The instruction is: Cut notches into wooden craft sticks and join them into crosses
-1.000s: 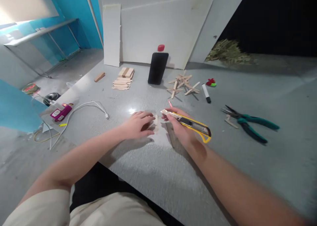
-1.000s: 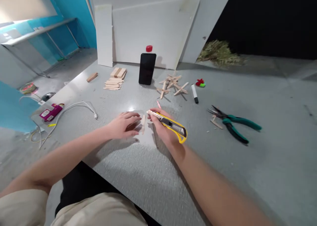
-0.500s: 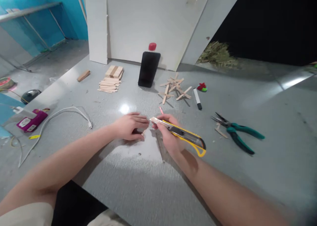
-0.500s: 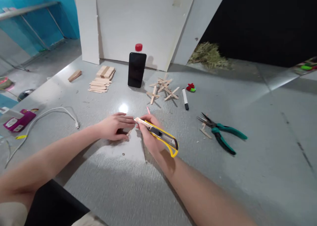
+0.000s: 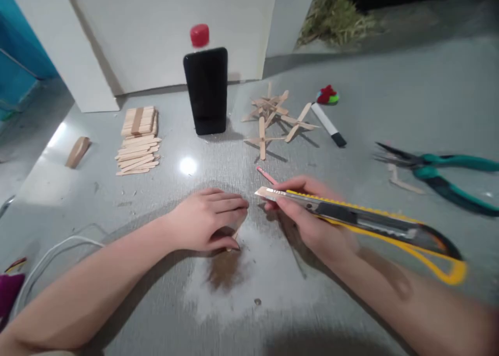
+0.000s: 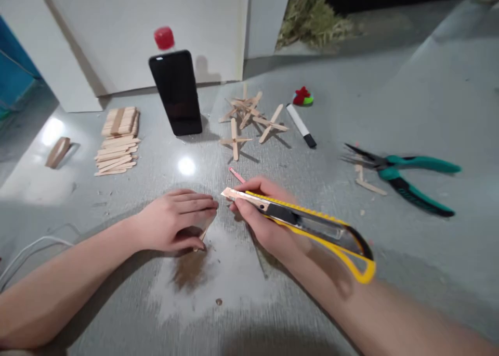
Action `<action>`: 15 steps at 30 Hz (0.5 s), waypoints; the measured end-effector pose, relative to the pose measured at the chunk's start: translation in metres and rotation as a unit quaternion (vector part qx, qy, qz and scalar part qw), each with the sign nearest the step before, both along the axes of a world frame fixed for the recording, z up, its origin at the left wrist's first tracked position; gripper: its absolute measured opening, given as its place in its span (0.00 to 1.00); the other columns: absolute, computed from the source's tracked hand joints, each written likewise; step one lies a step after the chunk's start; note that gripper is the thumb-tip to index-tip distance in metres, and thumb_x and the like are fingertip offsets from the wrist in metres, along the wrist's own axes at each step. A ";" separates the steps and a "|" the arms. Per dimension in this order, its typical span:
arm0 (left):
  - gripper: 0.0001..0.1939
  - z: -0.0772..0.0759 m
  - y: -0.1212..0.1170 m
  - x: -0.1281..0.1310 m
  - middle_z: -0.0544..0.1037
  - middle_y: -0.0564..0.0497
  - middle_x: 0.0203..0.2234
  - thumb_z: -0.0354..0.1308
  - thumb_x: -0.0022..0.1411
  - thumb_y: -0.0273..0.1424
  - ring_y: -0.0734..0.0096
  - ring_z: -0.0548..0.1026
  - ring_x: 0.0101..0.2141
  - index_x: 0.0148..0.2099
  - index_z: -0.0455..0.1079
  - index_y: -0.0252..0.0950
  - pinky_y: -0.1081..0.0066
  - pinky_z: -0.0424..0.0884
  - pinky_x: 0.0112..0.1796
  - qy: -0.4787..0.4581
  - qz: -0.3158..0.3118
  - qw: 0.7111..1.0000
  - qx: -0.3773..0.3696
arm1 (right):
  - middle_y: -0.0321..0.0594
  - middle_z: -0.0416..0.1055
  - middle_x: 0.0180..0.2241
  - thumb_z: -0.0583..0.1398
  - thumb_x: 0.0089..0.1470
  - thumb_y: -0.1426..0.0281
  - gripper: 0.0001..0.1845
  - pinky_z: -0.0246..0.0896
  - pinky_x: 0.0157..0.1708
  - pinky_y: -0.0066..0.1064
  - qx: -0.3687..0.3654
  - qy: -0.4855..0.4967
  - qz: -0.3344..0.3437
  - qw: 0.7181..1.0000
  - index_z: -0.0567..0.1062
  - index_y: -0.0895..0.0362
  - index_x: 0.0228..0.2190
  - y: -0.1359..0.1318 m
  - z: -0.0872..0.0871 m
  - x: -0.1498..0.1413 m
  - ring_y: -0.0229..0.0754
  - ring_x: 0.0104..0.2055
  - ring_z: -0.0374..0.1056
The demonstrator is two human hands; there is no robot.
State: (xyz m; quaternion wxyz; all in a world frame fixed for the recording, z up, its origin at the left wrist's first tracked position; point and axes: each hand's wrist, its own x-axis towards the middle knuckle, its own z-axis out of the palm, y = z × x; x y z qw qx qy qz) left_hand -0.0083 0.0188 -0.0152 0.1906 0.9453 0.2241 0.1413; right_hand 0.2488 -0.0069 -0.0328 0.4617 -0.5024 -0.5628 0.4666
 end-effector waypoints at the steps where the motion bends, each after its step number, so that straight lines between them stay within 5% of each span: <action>1: 0.30 0.000 0.000 -0.001 0.74 0.38 0.61 0.57 0.71 0.49 0.51 0.74 0.61 0.63 0.69 0.31 0.52 0.69 0.61 -0.002 -0.001 1.000 -0.001 | 0.37 0.81 0.31 0.66 0.61 0.60 0.09 0.75 0.31 0.31 -0.006 -0.009 -0.012 1.000 0.77 0.52 0.38 0.003 0.002 0.001 0.42 0.31 0.79; 11: 0.27 -0.003 0.003 -0.004 0.74 0.39 0.62 0.54 0.73 0.47 0.50 0.73 0.61 0.62 0.69 0.31 0.50 0.70 0.60 -0.004 -0.006 1.000 -0.010 | 0.36 0.82 0.31 0.66 0.59 0.63 0.05 0.73 0.31 0.33 0.149 -0.189 -0.072 0.968 0.80 0.46 0.38 0.004 0.009 0.021 0.43 0.30 0.79; 15: 0.26 -0.006 0.006 -0.004 0.75 0.39 0.61 0.59 0.70 0.45 0.49 0.74 0.61 0.62 0.71 0.33 0.50 0.69 0.60 -0.027 -0.008 0.999 -0.026 | 0.35 0.81 0.34 0.67 0.59 0.63 0.06 0.74 0.30 0.34 0.122 -0.073 -0.048 0.989 0.79 0.46 0.40 -0.010 0.025 0.016 0.42 0.30 0.79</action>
